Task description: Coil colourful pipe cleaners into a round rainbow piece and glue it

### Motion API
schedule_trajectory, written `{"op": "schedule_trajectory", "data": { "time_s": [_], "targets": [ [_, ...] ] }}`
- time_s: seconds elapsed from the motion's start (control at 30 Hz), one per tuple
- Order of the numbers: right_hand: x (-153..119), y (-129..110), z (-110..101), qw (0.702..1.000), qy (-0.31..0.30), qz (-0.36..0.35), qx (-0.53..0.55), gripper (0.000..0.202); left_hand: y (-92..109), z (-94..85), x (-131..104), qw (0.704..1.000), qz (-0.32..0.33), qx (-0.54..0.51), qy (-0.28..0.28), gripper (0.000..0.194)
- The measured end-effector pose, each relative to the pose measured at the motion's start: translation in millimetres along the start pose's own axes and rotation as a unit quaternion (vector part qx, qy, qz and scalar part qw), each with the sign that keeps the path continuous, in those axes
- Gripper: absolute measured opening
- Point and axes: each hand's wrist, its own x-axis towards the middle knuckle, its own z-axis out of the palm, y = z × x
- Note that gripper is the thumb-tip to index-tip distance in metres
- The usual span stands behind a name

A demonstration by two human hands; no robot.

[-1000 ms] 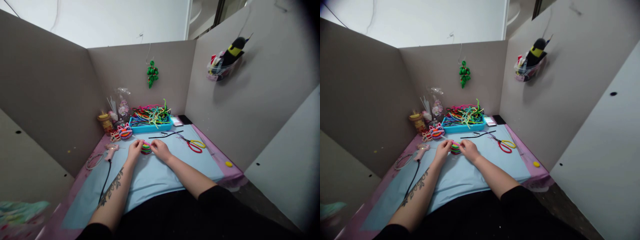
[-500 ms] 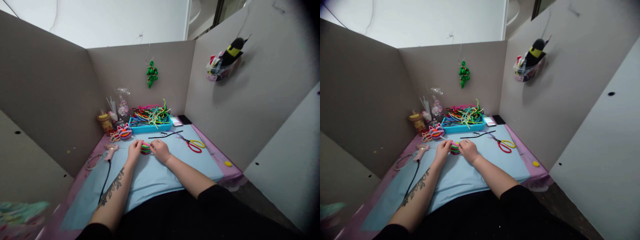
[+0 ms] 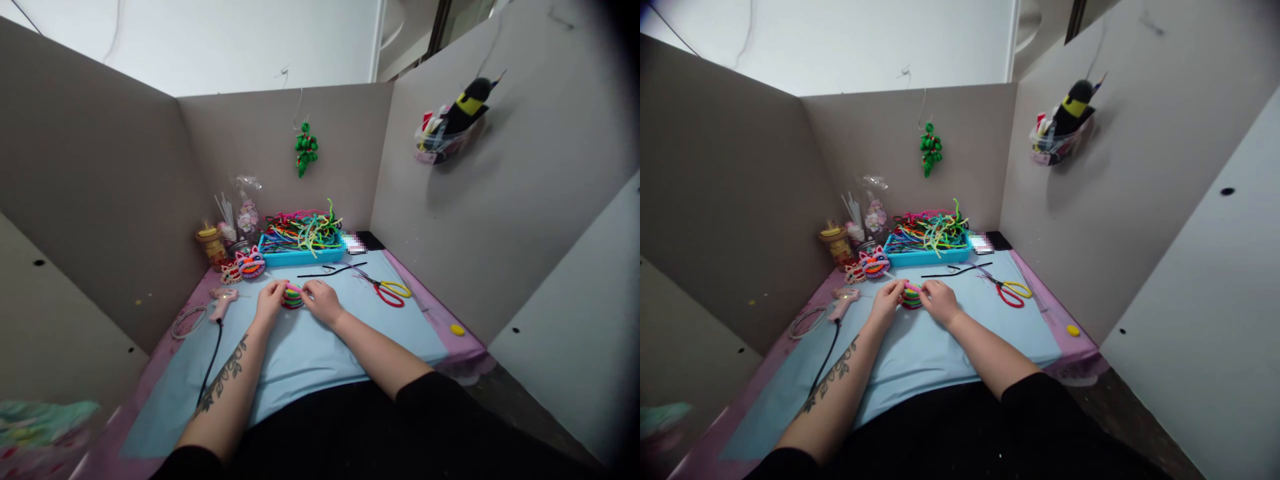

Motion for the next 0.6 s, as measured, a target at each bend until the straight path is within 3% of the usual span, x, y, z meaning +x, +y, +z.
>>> {"op": "schedule_trajectory", "data": {
  "time_s": [0.1, 0.37, 0.6],
  "targets": [
    [0.1, 2.9, 1.7, 0.998, -0.002, 0.031, 0.050, 0.007, 4.1, -0.6, -1.4, 0.999, -0.005, -0.021, -0.024, 0.042],
    [-0.4, 2.2, 3.9, 0.990, -0.016, 0.053, 0.127, 0.010, 1.9, -2.8, -0.4, 0.999, 0.014, -0.046, -0.024, 0.042],
    [-0.6, 3.0, 6.6, 0.983, -0.007, 0.078, 0.164, 0.012, 6.4, -1.4, -3.8, 0.999, 0.033, -0.022, 0.007, 0.035]
  ]
}}
